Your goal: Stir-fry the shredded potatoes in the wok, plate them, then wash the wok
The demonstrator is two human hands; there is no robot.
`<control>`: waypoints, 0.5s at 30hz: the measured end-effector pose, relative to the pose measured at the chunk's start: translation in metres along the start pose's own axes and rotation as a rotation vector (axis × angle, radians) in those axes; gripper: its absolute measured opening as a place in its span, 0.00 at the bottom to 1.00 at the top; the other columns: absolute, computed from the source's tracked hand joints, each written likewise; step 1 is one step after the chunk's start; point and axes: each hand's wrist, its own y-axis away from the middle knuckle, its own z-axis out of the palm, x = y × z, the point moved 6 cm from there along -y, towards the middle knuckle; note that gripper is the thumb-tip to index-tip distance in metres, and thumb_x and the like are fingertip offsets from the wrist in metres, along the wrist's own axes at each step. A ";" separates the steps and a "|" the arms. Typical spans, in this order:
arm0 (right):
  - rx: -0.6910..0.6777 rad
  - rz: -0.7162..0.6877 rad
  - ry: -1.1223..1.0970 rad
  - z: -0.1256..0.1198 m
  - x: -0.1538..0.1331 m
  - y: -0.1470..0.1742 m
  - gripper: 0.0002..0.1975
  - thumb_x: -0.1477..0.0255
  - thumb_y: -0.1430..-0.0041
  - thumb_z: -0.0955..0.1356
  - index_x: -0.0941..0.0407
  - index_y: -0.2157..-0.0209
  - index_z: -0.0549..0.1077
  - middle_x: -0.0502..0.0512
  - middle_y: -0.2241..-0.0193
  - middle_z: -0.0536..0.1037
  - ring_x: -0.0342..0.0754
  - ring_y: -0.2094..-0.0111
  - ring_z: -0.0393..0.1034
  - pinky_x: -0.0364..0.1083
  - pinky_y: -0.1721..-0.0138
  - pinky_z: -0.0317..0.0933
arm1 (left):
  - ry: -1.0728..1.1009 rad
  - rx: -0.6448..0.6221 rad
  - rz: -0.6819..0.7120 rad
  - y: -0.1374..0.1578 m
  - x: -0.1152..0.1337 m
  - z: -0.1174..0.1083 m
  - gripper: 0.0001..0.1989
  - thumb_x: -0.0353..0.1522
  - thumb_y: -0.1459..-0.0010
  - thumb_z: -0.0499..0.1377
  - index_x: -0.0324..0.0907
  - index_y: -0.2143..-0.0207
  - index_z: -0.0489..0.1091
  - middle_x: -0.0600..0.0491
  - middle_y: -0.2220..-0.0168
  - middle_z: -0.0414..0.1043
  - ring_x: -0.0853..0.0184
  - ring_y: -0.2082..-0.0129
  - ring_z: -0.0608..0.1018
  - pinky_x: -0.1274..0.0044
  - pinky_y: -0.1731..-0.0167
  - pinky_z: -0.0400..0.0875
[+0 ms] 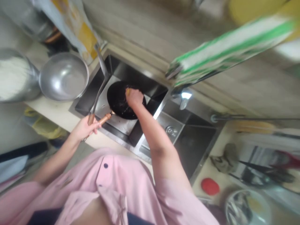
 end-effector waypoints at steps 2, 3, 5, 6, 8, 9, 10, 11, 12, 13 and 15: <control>0.017 -0.056 0.293 -0.014 -0.025 0.014 0.18 0.58 0.35 0.60 0.58 0.60 0.71 0.69 0.61 0.75 0.61 0.51 0.69 0.56 0.50 0.60 | 0.037 -0.020 -0.030 0.001 -0.004 0.000 0.12 0.38 0.50 0.64 0.42 0.71 0.65 0.55 0.76 0.75 0.75 0.88 0.68 0.83 0.90 0.54; 0.024 -0.129 0.347 -0.024 -0.042 0.021 0.19 0.58 0.35 0.61 0.58 0.56 0.70 0.69 0.58 0.74 0.61 0.52 0.70 0.58 0.52 0.61 | 0.052 -0.024 -0.035 0.001 -0.007 0.000 0.12 0.39 0.50 0.64 0.42 0.71 0.64 0.56 0.77 0.74 0.76 0.89 0.66 0.83 0.91 0.54; 0.124 -0.311 0.367 -0.055 -0.080 0.032 0.22 0.59 0.38 0.64 0.59 0.49 0.66 0.70 0.53 0.71 0.63 0.51 0.67 0.60 0.52 0.63 | 0.051 -0.060 -0.032 -0.001 -0.013 0.001 0.13 0.40 0.48 0.62 0.43 0.72 0.63 0.57 0.79 0.72 0.76 0.89 0.64 0.83 0.90 0.54; 0.216 -0.404 0.338 -0.078 -0.101 0.035 0.23 0.60 0.39 0.65 0.60 0.48 0.64 0.70 0.51 0.69 0.64 0.48 0.65 0.62 0.50 0.62 | 0.053 -0.073 -0.016 -0.001 -0.015 0.000 0.13 0.41 0.48 0.62 0.43 0.71 0.63 0.58 0.79 0.71 0.76 0.89 0.65 0.83 0.90 0.55; 0.426 -0.554 0.225 -0.131 -0.139 0.033 0.24 0.63 0.39 0.66 0.61 0.46 0.62 0.70 0.45 0.63 0.67 0.40 0.55 0.65 0.47 0.59 | 0.050 -0.100 0.004 0.001 -0.019 0.000 0.14 0.43 0.46 0.60 0.43 0.70 0.62 0.59 0.79 0.69 0.76 0.88 0.64 0.83 0.90 0.55; 0.504 -0.609 0.158 -0.159 -0.155 0.026 0.23 0.65 0.39 0.66 0.62 0.46 0.61 0.70 0.42 0.60 0.69 0.36 0.48 0.66 0.46 0.58 | 0.049 -0.108 0.002 0.002 -0.022 0.000 0.14 0.43 0.45 0.60 0.43 0.69 0.62 0.59 0.79 0.68 0.76 0.88 0.64 0.83 0.90 0.54; 0.572 -0.635 0.116 -0.185 -0.169 0.015 0.24 0.68 0.40 0.67 0.63 0.46 0.61 0.70 0.40 0.57 0.70 0.35 0.42 0.66 0.45 0.57 | 0.049 -0.116 -0.010 0.005 -0.025 0.001 0.14 0.44 0.45 0.60 0.43 0.67 0.63 0.60 0.78 0.68 0.76 0.88 0.63 0.83 0.90 0.54; 0.627 -0.628 0.112 -0.209 -0.180 0.001 0.26 0.71 0.44 0.69 0.64 0.46 0.61 0.71 0.38 0.54 0.72 0.34 0.39 0.65 0.44 0.55 | 0.053 -0.123 -0.025 0.007 -0.027 0.001 0.14 0.44 0.45 0.59 0.44 0.66 0.62 0.60 0.78 0.68 0.76 0.88 0.63 0.83 0.90 0.53; 0.657 -0.600 0.132 -0.230 -0.189 -0.015 0.28 0.73 0.48 0.71 0.66 0.47 0.62 0.73 0.37 0.53 0.73 0.34 0.36 0.65 0.44 0.53 | 0.060 -0.134 -0.039 0.009 -0.029 0.003 0.14 0.44 0.45 0.59 0.44 0.65 0.62 0.60 0.77 0.68 0.76 0.88 0.63 0.83 0.90 0.53; 0.621 -0.581 0.139 -0.245 -0.195 -0.032 0.27 0.73 0.50 0.72 0.68 0.50 0.64 0.74 0.37 0.53 0.73 0.34 0.35 0.63 0.44 0.54 | 0.068 -0.145 -0.049 0.011 -0.030 0.004 0.14 0.43 0.45 0.59 0.44 0.65 0.62 0.60 0.77 0.67 0.76 0.87 0.63 0.83 0.90 0.54; 0.528 -0.534 0.081 -0.262 -0.198 -0.055 0.18 0.68 0.45 0.67 0.68 0.59 0.68 0.74 0.38 0.56 0.73 0.33 0.29 0.58 0.48 0.58 | 0.084 -0.170 -0.047 0.015 -0.030 0.007 0.14 0.43 0.45 0.59 0.44 0.65 0.61 0.61 0.78 0.66 0.76 0.87 0.63 0.83 0.89 0.54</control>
